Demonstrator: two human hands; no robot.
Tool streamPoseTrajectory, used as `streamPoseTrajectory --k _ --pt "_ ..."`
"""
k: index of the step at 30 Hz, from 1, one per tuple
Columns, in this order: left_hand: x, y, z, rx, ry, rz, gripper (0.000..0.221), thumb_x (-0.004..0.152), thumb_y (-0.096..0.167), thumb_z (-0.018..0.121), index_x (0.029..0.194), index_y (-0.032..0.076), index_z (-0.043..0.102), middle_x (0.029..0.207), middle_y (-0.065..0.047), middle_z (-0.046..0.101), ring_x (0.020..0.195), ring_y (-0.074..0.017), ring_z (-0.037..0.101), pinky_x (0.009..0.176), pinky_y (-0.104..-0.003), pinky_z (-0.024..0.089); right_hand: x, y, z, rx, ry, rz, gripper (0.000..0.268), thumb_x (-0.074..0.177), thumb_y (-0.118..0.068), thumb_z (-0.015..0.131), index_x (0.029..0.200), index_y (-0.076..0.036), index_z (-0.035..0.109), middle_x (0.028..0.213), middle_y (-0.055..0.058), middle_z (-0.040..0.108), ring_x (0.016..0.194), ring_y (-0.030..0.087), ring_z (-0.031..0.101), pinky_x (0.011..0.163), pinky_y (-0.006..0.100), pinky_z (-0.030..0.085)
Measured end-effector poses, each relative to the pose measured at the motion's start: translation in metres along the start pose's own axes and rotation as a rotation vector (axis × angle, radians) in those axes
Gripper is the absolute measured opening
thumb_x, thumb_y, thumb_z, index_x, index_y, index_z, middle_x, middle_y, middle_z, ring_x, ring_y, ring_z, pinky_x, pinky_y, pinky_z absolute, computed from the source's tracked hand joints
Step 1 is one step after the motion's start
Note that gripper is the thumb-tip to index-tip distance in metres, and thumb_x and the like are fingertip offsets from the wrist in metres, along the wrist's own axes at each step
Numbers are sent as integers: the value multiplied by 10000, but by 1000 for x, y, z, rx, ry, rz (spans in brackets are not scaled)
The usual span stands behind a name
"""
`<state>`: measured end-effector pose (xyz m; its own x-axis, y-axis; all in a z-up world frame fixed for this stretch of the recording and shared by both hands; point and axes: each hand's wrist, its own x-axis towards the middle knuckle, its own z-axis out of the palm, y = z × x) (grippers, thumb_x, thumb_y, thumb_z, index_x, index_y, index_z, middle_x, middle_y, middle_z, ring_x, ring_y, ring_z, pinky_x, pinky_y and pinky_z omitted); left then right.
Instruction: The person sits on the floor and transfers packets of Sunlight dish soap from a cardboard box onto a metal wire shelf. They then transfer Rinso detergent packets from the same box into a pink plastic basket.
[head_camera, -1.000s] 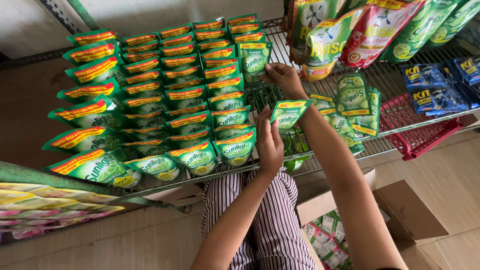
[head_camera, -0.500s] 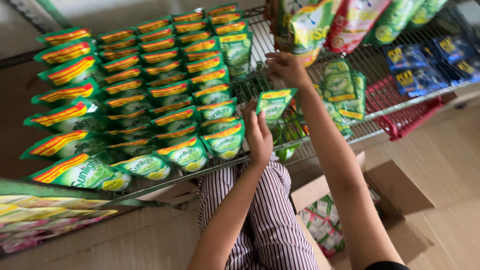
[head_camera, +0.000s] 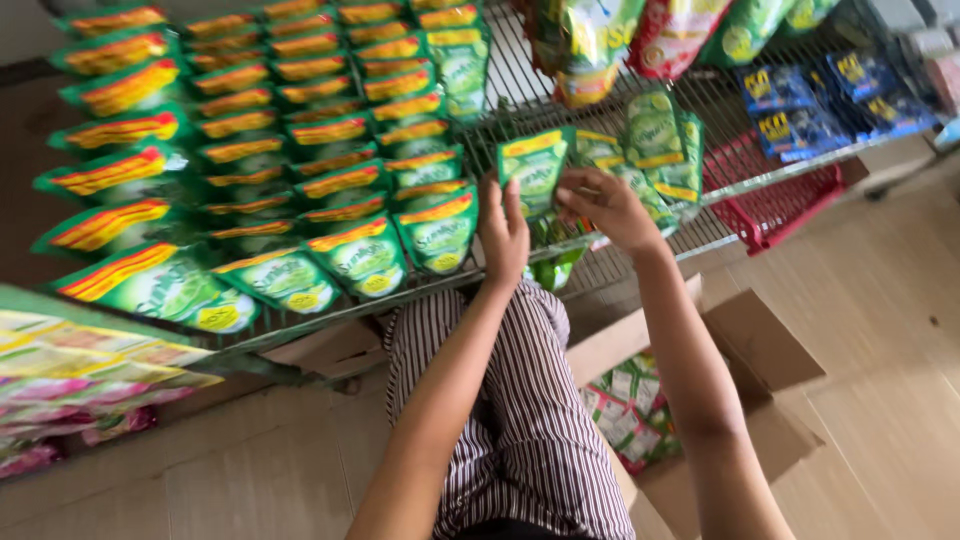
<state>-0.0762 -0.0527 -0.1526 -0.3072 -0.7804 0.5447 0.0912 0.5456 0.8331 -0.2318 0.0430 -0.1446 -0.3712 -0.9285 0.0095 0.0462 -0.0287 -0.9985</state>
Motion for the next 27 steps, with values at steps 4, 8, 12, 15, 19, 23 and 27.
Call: streamPoseTrajectory --k 4,8,12,15,19,23,27 --pt "-2 -2 -1 6 -23 -31 210 1140 157 471 1275 19 554 1146 -161 627 1032 -297 644 899 -374 523 6 13 2 -64 5 -48 229 1078 -121 624 1208 59 678 958 96 729 843 142 696 759 277 570" --pt "-3 -6 0 -46 -35 -95 240 1143 169 443 1296 19 552 1176 -154 629 1053 -281 653 914 -375 525 11 29 5 25 56 -83 201 1056 -110 589 1180 40 642 965 72 731 828 135 728 724 274 584" --pt "3 -1 1 -20 -15 26 299 1154 194 444 1397 28 500 1404 -164 581 1305 -308 592 1127 -395 471 16 36 11 18 222 -144 165 1057 -92 591 1134 43 644 876 83 733 747 142 728 706 278 595" --pt "6 10 -5 5 -62 22 460 1151 190 380 1577 19 358 1622 -186 405 1531 -347 376 1267 -422 298 32 32 12 -85 358 -240 161 1080 -77 588 1124 59 662 855 96 736 736 141 698 706 276 573" --pt "8 15 -6 23 -83 28 493 1169 189 339 1636 43 280 1697 -171 333 1604 -326 296 1318 -414 252 76 36 14 -78 414 -271 162 1079 -77 583 1126 60 656 864 87 714 758 125 705 706 266 573" --pt "11 10 -3 34 -67 -48 509 1165 185 325 1644 37 234 1703 -187 298 1603 -339 275 1307 -425 243 134 48 21 70 316 -276 170 1054 -96 597 1124 49 651 876 79 727 770 133 733 723 272 614" --pt "9 3 0 25 -56 -106 526 1159 176 328 1646 32 193 1711 -210 262 1602 -354 246 1293 -429 236 167 67 31 90 253 -229 184 1058 -118 600 1131 42 654 880 77 734 773 134 731 731 267 602"
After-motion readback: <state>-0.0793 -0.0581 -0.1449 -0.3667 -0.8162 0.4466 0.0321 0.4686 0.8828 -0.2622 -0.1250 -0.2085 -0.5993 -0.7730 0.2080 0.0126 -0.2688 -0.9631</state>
